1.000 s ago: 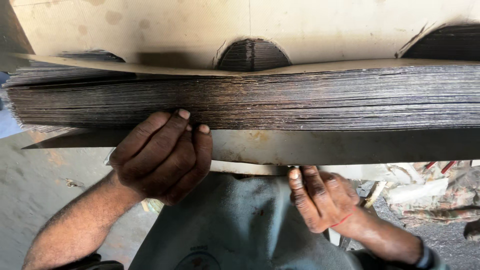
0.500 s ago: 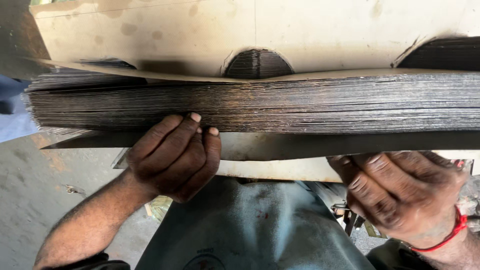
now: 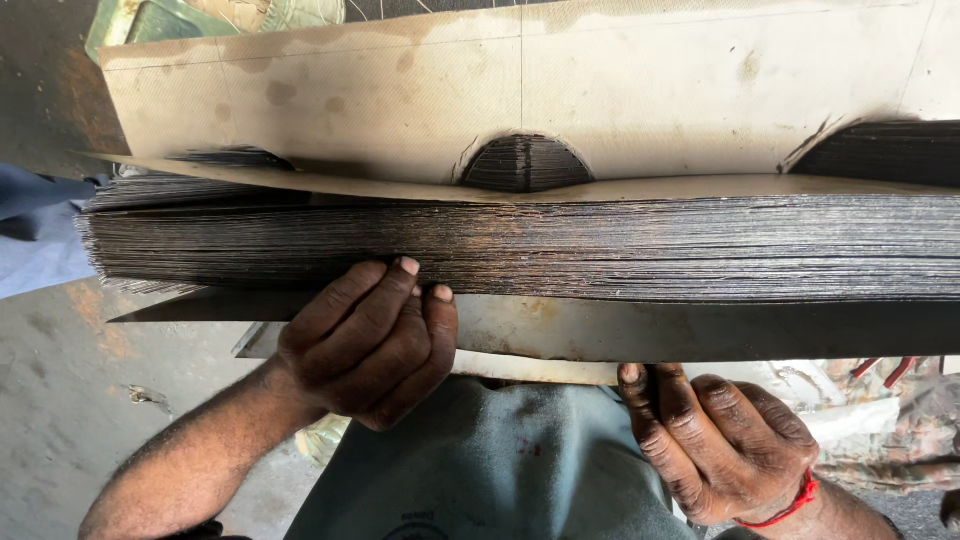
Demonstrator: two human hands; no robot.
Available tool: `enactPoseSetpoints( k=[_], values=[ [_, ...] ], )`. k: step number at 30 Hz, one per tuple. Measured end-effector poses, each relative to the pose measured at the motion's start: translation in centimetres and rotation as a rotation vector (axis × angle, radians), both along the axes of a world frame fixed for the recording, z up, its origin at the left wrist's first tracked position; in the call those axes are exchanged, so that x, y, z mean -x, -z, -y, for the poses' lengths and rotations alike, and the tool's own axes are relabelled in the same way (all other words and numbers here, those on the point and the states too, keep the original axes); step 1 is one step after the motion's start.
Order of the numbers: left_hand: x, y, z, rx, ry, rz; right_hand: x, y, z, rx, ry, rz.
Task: The person holds a bundle of dark, thin strips and repeatedly rubs them against a fixed metal blade to sharpen or smooth the edges. The strips are repositioned and flipped multiple times to treat different sections.
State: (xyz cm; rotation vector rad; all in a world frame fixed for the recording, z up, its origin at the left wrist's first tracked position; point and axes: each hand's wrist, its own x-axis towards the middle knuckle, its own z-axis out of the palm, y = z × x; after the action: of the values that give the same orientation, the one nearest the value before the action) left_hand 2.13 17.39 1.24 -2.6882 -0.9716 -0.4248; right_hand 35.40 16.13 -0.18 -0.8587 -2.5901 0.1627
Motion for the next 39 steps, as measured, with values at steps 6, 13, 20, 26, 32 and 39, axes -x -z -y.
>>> enactPoseSetpoints(
  k=[6, 13, 20, 26, 32, 39],
  values=[
    [0.1, -0.1, -0.2, 0.016, 0.008, 0.001, -0.2, 0.3, 0.2, -0.015, -0.027, 0.019],
    [0.1, -0.8, -0.7, 0.038, 0.021, -0.026, -0.8, 1.4, 1.4, -0.018, -0.136, 0.171],
    [-1.4, -2.7, -1.1, 0.237, -0.129, 0.068, -0.4, 2.0, 1.2, -0.082, -0.061, 0.071],
    [-2.7, -3.6, -0.7, 0.26, -0.248, 0.086, -0.3, 1.9, 1.5, -0.113, -0.032, 0.05],
    [-2.4, -2.0, -0.2, 0.157, -0.219, 0.158, 0.4, 1.9, 2.3, -0.101, 0.045, 0.029],
    [-0.5, -0.3, 1.1, 0.043, -0.129, 0.171, 0.2, 1.0, 3.3, -0.042, 0.06, 0.077]
  ],
)
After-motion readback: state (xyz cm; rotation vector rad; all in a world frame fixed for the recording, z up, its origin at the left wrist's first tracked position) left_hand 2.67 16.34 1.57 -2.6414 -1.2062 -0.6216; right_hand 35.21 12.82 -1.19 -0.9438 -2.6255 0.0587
